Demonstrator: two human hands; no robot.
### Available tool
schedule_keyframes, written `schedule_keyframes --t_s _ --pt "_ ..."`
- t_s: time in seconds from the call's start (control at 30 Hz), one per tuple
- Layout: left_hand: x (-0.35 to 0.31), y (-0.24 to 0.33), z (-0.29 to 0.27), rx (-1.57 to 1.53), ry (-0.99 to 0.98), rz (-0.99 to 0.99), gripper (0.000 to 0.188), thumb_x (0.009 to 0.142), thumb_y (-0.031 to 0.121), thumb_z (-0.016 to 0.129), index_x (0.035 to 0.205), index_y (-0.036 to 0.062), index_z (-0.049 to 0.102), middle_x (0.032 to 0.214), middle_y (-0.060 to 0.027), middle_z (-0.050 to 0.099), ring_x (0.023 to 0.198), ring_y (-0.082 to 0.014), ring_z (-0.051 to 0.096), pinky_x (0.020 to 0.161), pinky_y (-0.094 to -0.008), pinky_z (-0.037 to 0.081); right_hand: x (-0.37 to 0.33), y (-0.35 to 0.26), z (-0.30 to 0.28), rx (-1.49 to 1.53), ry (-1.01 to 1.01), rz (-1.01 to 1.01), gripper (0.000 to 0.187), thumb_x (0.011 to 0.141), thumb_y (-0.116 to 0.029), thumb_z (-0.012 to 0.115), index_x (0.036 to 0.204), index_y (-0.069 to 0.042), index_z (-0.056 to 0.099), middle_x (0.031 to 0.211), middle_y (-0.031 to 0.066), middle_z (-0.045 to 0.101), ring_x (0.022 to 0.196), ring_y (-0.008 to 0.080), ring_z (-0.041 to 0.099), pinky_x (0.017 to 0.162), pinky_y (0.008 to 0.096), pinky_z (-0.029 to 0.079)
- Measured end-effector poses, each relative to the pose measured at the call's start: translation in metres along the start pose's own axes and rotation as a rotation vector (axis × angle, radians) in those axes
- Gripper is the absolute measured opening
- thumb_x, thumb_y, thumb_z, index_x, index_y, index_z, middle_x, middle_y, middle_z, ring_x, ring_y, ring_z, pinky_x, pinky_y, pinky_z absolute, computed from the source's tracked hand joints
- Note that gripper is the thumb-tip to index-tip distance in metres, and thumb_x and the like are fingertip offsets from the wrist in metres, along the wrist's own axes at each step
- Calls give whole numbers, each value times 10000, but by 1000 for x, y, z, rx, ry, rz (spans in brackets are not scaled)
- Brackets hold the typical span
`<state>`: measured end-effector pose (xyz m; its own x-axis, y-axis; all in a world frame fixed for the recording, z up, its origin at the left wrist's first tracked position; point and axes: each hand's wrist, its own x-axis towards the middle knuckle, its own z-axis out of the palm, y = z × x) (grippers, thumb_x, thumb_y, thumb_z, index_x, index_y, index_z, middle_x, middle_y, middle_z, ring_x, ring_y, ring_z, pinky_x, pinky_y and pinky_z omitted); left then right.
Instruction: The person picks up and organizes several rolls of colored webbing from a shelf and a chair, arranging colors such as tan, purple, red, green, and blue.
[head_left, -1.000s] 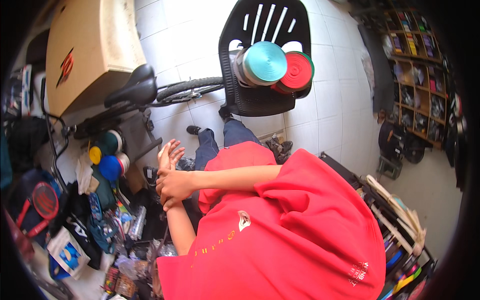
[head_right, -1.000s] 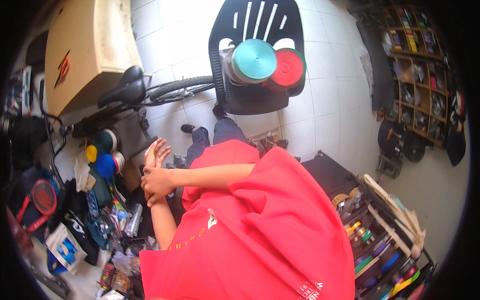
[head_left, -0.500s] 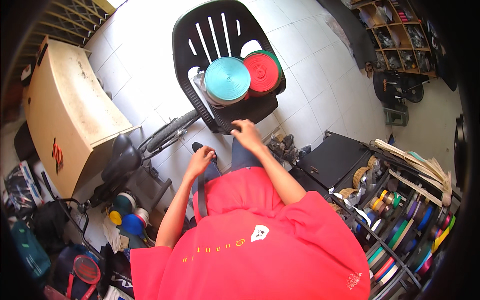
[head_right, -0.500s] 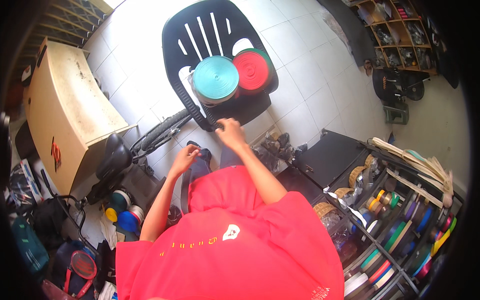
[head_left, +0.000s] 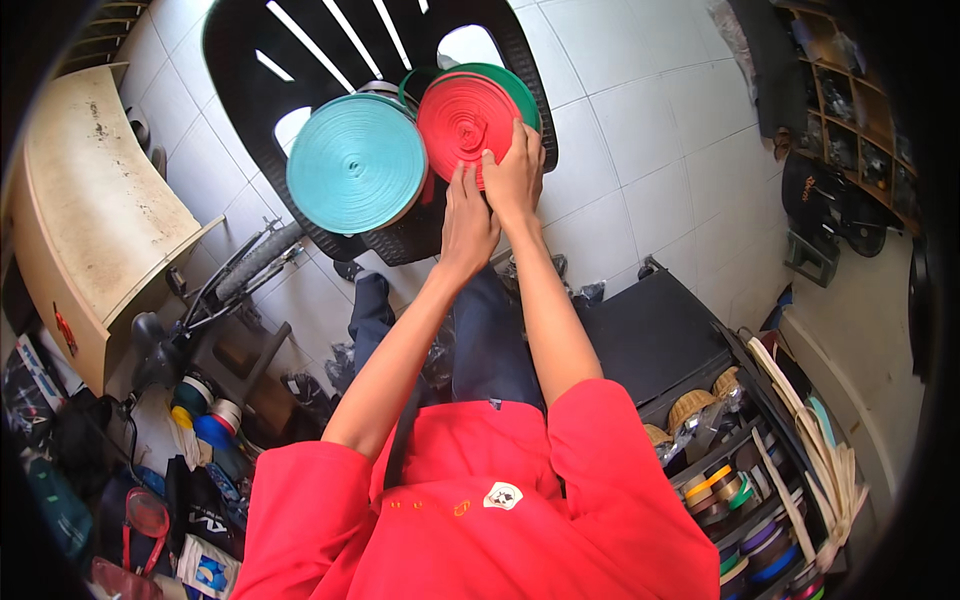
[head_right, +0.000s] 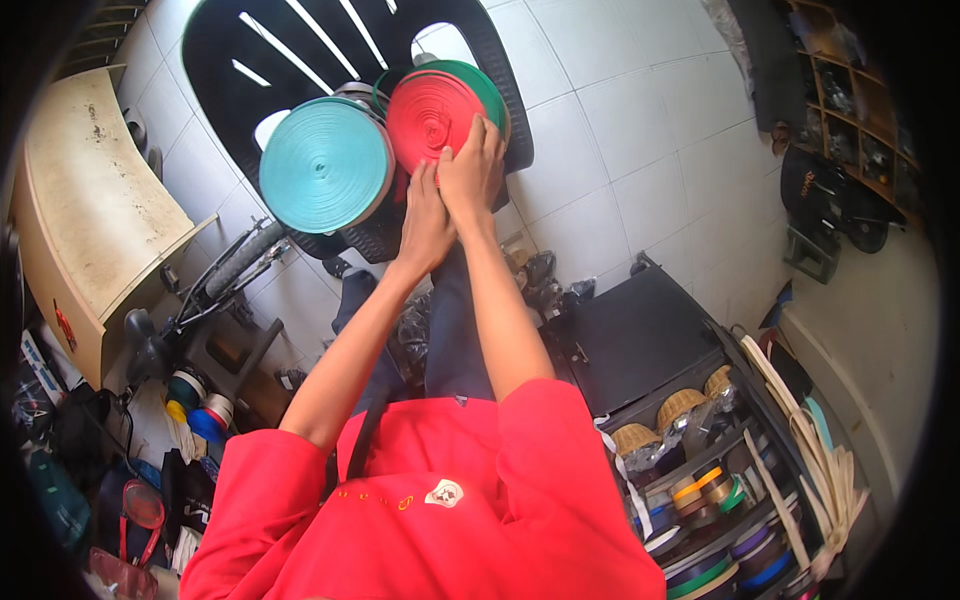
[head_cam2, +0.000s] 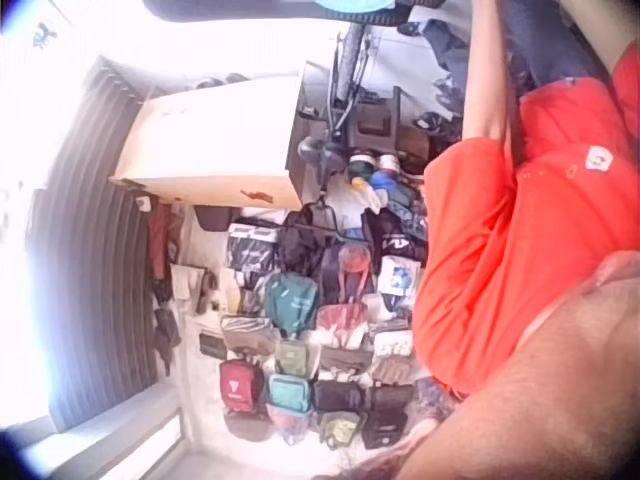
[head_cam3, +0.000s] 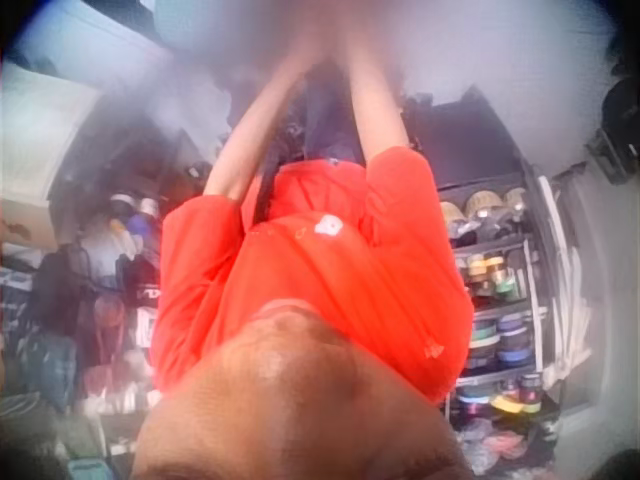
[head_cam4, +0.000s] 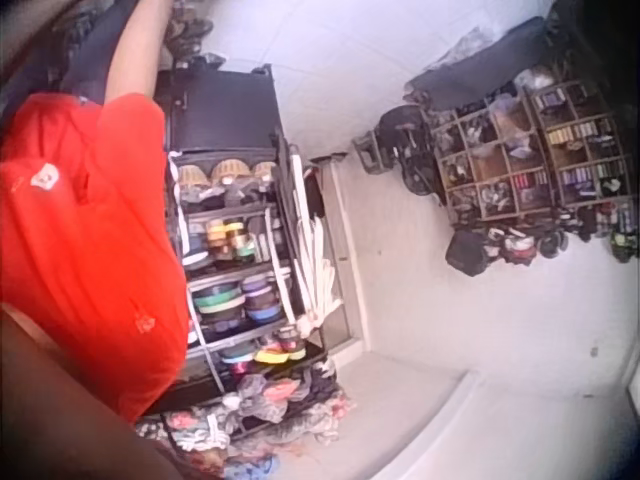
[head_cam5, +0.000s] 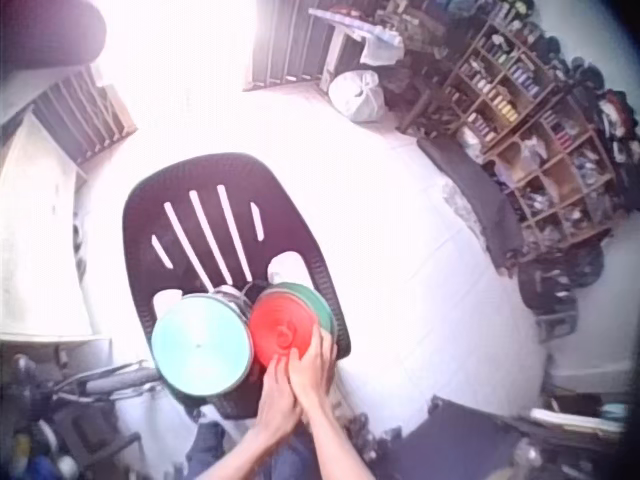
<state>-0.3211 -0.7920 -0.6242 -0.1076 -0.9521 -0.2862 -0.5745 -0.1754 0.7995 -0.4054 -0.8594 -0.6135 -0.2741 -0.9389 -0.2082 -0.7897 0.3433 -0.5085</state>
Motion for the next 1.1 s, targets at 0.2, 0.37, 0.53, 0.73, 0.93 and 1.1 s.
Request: schedule_keyframes --t_s 0.2,0.37,0.53,0.73,0.93,1.1 --pt "48 -21 50 55 36 33 901 851 307 668 1485 -91 167 1557 -337 27 1432 -517 123 1163 -542 199 9 18 13 170 102 76 626 786 -108 705 1344 47 470 1284 203 511 1223 366 477 1061 421 388" --pt "54 -11 70 50 181 -9 837 869 276 647 1472 -94 201 1542 -330 127 1433 -492 155 1174 -531 203 19 33 19 290 69 223 611 755 -137 754 1287 46 516 1253 187 536 1165 354 531 982 406 443" --pt "54 -6 83 49 309 -70 790 868 202 650 1460 -98 223 1530 -315 193 1437 -464 182 1173 -520 217 25 46 21 264 31 115 519 745 -136 790 1178 44 568 1117 220 624 1020 303 634 884 392 501" --pt "34 -5 71 -41 237 -41 945 795 157 732 1489 -88 140 1545 -313 166 1459 -455 148 1180 -504 180 18 57 10 558 -121 186 392 813 -88 744 1131 61 569 982 253 701 904 313 709 792 374 543" --pt "-7 9 14 -27 146 142 951 765 86 765 1499 -42 174 1551 -266 205 1461 -415 188 1185 -482 202 -18 49 -36 638 -114 109 317 829 -53 733 1097 48 598 966 206 719 910 286 723 789 350 543" --pt "-11 17 -46 -5 105 429 982 700 140 856 1489 35 282 1542 -221 271 1444 -398 254 1177 -495 242 -61 36 -105 380 -124 -133 313 790 -11 761 1073 17 630 952 173 721 881 259 729 757 338 551"
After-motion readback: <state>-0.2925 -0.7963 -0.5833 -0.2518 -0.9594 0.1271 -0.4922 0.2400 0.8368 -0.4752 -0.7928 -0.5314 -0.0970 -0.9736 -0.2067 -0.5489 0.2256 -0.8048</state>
